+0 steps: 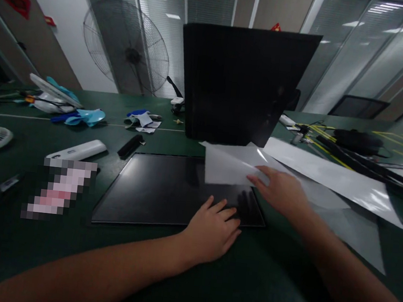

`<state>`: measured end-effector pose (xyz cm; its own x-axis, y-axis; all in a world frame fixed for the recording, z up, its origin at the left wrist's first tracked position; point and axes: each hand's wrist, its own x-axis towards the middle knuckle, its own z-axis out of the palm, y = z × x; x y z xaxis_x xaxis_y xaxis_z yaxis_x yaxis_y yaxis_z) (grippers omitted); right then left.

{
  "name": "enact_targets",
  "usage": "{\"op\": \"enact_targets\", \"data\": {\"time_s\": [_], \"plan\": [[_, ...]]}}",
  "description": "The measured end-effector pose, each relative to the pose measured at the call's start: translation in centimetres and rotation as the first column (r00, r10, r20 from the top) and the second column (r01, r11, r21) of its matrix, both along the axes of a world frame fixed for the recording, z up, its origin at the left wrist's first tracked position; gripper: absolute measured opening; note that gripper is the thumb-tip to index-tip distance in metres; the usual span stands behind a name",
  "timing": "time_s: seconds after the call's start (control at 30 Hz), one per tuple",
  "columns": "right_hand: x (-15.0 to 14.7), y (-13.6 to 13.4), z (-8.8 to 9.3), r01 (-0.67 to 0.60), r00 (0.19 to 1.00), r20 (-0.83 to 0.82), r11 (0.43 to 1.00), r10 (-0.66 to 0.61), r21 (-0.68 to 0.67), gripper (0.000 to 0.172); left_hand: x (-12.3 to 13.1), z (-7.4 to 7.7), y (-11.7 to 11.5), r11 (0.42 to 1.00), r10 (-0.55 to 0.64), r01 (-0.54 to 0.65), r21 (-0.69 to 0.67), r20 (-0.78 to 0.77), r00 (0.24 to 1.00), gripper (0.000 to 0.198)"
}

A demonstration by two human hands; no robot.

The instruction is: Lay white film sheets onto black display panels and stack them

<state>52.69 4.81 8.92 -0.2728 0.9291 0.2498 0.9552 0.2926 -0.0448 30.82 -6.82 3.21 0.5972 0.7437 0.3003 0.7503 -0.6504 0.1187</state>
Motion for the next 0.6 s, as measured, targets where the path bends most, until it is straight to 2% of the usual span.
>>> {"op": "enact_targets", "data": {"time_s": [0.03,0.07,0.13,0.17,0.2,0.23,0.3,0.37,0.43,0.5,0.57,0.6], "plan": [[-1.4,-1.4,-0.5,-0.104,0.994,0.019,0.994,0.104,-0.035,0.058,-0.1,0.1,-0.5,0.990,-0.106,0.106,0.090,0.003,0.994,0.031],[-2.7,-2.7,-1.1,-0.211,0.977,0.026,0.974,0.214,-0.084,0.058,-0.4,0.3,-1.2,0.957,-0.231,0.229,0.180,-0.008,0.973,0.028],[-4.8,-5.1,-2.3,-0.401,0.913,0.008,0.901,0.407,-0.165,0.062,-1.4,1.1,-2.7,0.843,-0.423,0.413,0.345,-0.051,0.905,0.023],[-5.5,-6.0,-2.9,-0.480,0.874,-0.013,0.857,0.486,-0.190,0.062,-2.3,1.6,-3.2,0.797,-0.458,0.440,0.413,-0.061,0.887,0.022],[-6.1,-6.7,-3.3,-0.541,0.838,-0.042,0.816,0.544,-0.205,0.061,-3.3,2.1,-3.5,0.795,-0.433,0.417,0.441,-0.069,0.899,0.019],[-6.5,-7.2,-3.7,-0.582,0.810,-0.077,0.784,0.581,-0.218,0.059,-4.5,2.5,-3.6,0.821,-0.375,0.365,0.438,-0.067,0.924,0.017],[-6.8,-7.3,-3.9,-0.612,0.790,-0.157,0.748,0.592,-0.256,0.055,-7.4,3.2,-3.0,0.927,-0.214,0.228,0.299,-0.080,0.974,0.026],[-6.6,-6.8,-3.7,-0.613,0.790,-0.233,0.733,0.567,-0.296,0.056,-10.9,3.5,-1.7,0.993,-0.077,0.088,0.076,-0.132,0.988,0.051],[-6.2,-6.0,-3.0,-0.619,0.785,-0.284,0.716,0.550,-0.323,0.055,-14.7,3.4,-0.2,0.994,-0.008,-0.013,-0.112,-0.180,0.984,0.065],[-6.0,-5.6,-2.0,-0.653,0.756,-0.345,0.676,0.557,-0.340,0.052,-18.4,3.2,1.1,0.963,0.005,-0.059,-0.264,-0.201,0.980,0.064],[-6.3,-5.9,-0.3,-0.749,0.657,-0.465,0.580,0.593,-0.319,0.047,-21.5,2.9,2.0,0.933,0.047,-0.115,-0.342,-0.203,0.978,0.059],[-6.6,-6.4,0.8,-0.816,0.568,-0.552,0.507,0.611,-0.279,0.044,-22.7,2.8,2.3,0.920,0.079,-0.149,-0.362,-0.202,0.976,0.058]]}}
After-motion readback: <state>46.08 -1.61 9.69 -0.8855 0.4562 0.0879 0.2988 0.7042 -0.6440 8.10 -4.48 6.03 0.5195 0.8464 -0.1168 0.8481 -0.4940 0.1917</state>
